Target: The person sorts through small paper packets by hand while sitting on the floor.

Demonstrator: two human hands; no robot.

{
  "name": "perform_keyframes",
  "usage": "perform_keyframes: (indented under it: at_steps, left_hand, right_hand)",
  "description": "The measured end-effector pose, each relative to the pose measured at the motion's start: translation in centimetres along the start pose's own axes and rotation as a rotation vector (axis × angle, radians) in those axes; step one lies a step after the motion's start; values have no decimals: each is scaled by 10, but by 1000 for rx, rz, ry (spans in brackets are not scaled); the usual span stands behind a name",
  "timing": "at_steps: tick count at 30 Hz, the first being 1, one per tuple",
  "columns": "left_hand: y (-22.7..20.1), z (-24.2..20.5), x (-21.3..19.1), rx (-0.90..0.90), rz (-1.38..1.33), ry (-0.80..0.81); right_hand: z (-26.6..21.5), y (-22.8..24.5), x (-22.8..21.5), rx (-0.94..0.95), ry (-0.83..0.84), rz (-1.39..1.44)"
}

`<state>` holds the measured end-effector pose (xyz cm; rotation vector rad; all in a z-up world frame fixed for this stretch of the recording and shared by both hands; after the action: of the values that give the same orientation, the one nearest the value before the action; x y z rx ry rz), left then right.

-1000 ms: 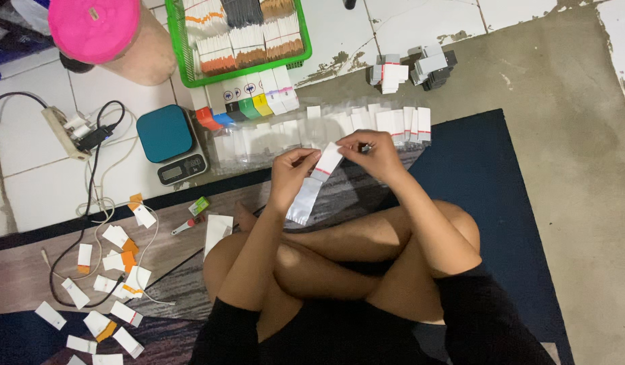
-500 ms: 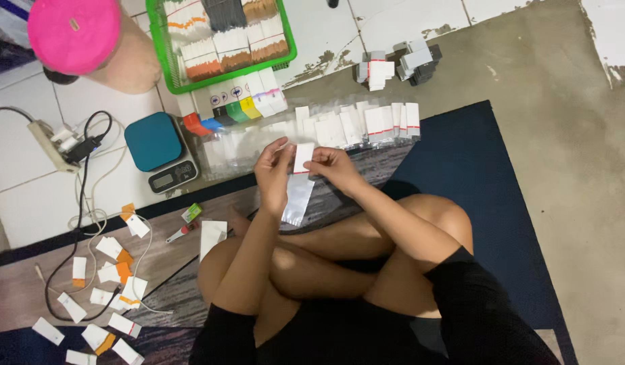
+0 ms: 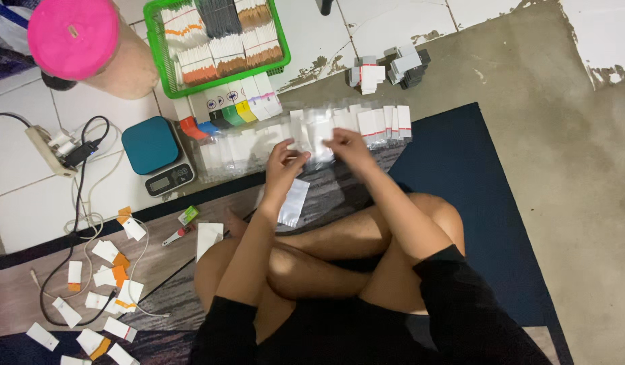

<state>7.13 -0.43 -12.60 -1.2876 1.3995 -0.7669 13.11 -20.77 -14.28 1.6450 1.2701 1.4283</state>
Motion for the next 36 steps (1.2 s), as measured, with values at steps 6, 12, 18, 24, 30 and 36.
perform_keyframes:
  at_steps: [6, 12, 18, 24, 30, 36]
  left_hand:
    - [35, 5, -22, -134, 983, 182]
    - [78, 9, -31, -386, 1272, 242]
    - [84, 3, -40, -385, 1212, 160]
    - [64, -6, -54, -427, 1101, 151]
    - [40, -18, -57, -319, 1065, 153]
    - [9, -14, -47, -66, 786, 161]
  right_hand:
    - [46, 16, -115, -190, -357, -376]
    - [65, -7, -152, -168, -470, -644]
    - [55, 7, -150, -242, -543, -552]
    - [47, 5, -141, -238, -566, -452]
    - [54, -5, -141, -250, -549, -402]
    - [25, -3, -58, -323, -260, -380]
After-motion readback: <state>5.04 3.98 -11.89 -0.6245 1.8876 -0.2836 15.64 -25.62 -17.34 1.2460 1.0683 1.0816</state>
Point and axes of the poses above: each hand's wrist, its own z-axis towards the middle knuckle, its own x-axis out of the palm, y = z × x, the point moved 6 cm from there along z, towards the middle knuckle, and after that the axes turned 14 degrees about z, right-handed, at the moved point
